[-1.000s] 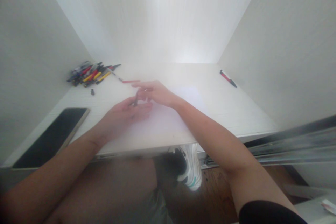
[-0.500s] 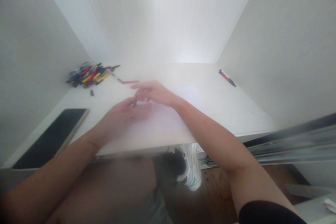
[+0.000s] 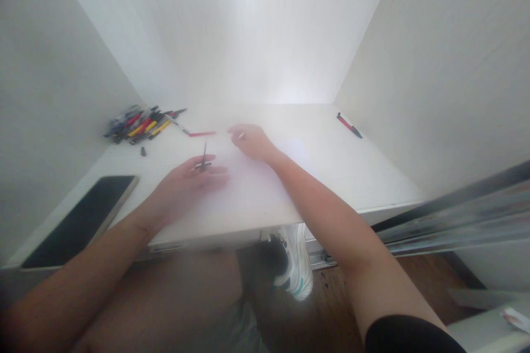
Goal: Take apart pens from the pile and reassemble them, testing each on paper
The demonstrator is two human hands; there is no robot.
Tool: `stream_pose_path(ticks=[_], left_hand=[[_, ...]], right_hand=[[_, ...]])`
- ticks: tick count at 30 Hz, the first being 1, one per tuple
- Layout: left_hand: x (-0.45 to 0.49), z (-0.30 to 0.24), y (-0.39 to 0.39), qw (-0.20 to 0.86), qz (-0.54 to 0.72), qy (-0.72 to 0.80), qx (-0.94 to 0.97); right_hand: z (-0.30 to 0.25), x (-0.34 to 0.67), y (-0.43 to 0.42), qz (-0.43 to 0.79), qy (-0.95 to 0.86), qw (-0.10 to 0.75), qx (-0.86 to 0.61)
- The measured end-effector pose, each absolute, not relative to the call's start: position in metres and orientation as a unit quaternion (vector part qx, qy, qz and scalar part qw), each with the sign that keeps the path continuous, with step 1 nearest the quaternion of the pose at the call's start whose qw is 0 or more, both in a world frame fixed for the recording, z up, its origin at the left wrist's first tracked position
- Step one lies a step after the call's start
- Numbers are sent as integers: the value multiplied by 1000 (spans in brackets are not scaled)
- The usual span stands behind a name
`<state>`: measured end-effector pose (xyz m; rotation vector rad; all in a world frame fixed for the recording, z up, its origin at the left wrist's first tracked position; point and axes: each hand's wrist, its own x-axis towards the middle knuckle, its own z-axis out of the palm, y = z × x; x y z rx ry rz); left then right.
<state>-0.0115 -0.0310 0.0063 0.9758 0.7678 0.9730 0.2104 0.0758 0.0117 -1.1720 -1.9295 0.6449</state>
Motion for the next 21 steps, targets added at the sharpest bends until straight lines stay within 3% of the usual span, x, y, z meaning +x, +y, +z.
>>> stream_pose_path(ticks=[8, 21], left_hand=[[-22, 13, -32, 686, 441, 389, 428], [-46, 13, -40, 564, 350, 488, 567]], right_hand=[[4, 207, 68, 210, -841, 254, -429], [5, 199, 65, 187, -843, 258, -434]])
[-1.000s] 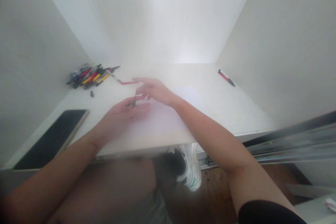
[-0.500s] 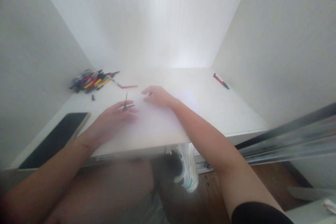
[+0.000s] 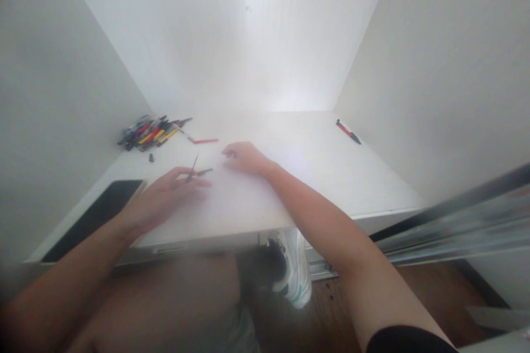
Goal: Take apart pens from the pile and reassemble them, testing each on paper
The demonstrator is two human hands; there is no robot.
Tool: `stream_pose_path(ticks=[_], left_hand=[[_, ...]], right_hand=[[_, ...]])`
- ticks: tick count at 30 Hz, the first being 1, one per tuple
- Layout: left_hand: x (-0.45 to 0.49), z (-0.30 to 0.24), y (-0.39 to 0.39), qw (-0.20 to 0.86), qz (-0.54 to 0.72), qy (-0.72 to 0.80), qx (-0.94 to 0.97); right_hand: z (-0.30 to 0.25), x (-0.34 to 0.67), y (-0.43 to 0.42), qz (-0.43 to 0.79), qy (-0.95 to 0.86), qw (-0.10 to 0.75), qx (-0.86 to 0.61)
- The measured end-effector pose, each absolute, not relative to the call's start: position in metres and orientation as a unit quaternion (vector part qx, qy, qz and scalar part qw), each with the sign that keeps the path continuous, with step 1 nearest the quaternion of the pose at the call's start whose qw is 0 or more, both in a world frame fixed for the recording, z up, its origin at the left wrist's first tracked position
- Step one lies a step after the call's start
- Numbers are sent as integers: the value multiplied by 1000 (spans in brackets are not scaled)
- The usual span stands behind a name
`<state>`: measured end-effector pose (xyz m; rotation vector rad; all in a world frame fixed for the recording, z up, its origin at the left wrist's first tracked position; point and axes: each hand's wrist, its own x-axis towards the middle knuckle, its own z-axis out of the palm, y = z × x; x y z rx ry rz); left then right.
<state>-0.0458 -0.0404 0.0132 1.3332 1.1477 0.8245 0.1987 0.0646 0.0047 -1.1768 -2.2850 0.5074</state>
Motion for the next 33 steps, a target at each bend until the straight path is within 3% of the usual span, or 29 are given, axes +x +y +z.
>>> stream_pose_path(ticks=[5, 9, 17, 27, 33], left_hand=[[-52, 21, -44, 487, 329, 559, 585], [-61, 29, -44, 339, 284, 621, 647], [-82, 18, -46, 153, 172, 592, 773], [-83, -9, -37, 28, 176, 531, 828], [-89, 4, -32, 75, 133, 549, 821]], right_hand=[[6, 204, 66, 197, -823, 286, -449], [8, 211, 68, 202, -814, 297, -457], [10, 217, 72, 192, -797, 321, -475], [3, 224, 84, 180, -784, 340, -486], [5, 229, 86, 177, -769, 356, -500]])
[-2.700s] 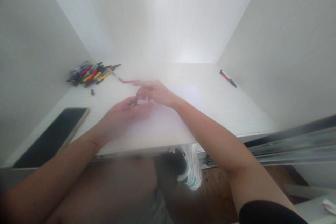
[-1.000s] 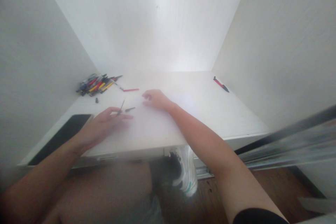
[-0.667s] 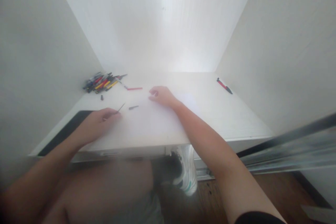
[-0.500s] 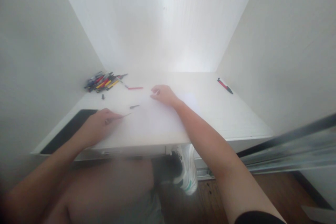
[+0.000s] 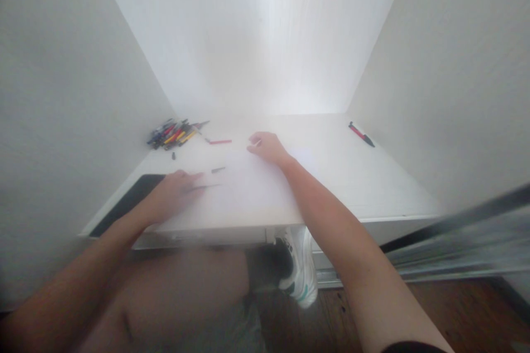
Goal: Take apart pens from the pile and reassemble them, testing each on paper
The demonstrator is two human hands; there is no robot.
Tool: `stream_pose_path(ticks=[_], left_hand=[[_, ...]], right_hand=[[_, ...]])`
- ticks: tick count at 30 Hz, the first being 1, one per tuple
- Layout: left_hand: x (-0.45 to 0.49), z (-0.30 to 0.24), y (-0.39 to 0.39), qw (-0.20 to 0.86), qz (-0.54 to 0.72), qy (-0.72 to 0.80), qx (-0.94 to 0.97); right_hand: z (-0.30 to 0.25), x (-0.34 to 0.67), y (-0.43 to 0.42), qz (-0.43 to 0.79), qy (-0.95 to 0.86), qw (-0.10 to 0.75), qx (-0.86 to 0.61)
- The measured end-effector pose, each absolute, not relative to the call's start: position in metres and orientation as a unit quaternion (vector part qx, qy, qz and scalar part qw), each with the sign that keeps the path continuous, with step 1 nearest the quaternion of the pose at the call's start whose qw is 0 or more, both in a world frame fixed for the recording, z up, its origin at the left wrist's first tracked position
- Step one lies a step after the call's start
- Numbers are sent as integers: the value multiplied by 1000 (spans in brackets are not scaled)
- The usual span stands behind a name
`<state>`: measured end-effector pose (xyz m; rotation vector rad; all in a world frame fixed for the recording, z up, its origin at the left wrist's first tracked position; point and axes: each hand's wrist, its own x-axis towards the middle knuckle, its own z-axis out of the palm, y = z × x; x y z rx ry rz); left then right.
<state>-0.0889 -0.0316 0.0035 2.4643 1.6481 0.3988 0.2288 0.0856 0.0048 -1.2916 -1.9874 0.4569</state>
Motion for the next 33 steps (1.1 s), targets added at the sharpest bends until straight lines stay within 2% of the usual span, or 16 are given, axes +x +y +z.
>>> stream_pose_path(ticks=[4, 11, 18, 27, 33], left_hand=[[-89, 25, -6, 133, 132, 573, 798], [-51, 37, 79, 21, 138, 521, 842], [-22, 22, 129, 18, 125, 503, 855], [-35, 27, 137, -3, 127, 457, 880], [-32, 53, 70, -36, 311, 390, 866]], right_hand=[[4, 228, 87, 185, -764, 366, -498], [3, 225, 87, 187, -752, 380, -505], [5, 226, 82, 197, -744, 383, -512], [3, 222, 84, 187, -750, 385, -504], [2, 225, 87, 175, -749, 392, -505]])
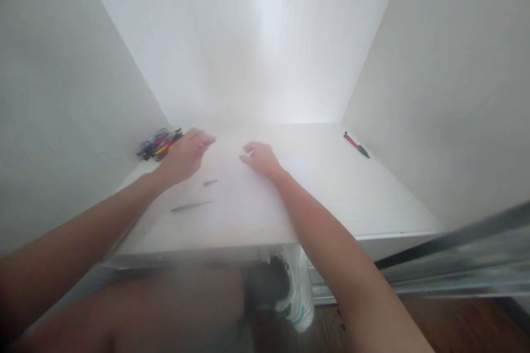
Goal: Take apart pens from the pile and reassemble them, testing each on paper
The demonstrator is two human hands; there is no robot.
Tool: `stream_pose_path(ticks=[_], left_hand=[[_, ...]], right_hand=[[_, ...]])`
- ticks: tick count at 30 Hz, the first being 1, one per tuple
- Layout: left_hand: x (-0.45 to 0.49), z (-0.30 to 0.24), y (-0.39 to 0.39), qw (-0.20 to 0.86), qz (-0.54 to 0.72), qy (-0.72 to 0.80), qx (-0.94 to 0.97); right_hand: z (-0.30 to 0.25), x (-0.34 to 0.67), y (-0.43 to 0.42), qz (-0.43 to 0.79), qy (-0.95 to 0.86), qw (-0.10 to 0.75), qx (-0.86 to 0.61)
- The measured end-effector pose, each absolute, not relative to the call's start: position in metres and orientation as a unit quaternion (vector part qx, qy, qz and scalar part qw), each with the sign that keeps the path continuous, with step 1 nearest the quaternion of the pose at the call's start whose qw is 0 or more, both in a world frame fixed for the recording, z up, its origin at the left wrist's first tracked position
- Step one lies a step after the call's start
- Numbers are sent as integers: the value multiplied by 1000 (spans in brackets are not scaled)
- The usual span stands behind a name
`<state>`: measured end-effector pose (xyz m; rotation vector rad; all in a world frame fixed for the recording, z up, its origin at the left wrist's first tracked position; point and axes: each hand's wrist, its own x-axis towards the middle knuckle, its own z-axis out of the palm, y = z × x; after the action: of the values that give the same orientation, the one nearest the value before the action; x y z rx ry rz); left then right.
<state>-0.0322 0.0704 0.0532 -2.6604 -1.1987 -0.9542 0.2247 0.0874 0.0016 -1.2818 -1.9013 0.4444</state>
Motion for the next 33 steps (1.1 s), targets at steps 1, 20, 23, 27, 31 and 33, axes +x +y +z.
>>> stream_pose_path(ticks=[1, 20, 23, 27, 31, 33], left_hand=[[-31, 54, 55, 38, -337, -381, -860], [-65, 38, -35, 53, -543, -419, -726], [-63, 36, -33, 66, -549, -400, -731], [-62, 31, -25, 89, -560, -375, -733], [-58, 28, -20, 86, -580, -351, -730], [-55, 28, -21, 69, -580, -347, -733]], right_hand=[[1, 225, 88, 176, -747, 392, -507], [-7, 241, 98, 167, -727, 395, -536], [-7, 240, 98, 169, -726, 392, -539], [-12, 238, 100, 180, -724, 391, -539], [-17, 235, 99, 201, -714, 395, -542], [-18, 233, 98, 201, -711, 393, -547]])
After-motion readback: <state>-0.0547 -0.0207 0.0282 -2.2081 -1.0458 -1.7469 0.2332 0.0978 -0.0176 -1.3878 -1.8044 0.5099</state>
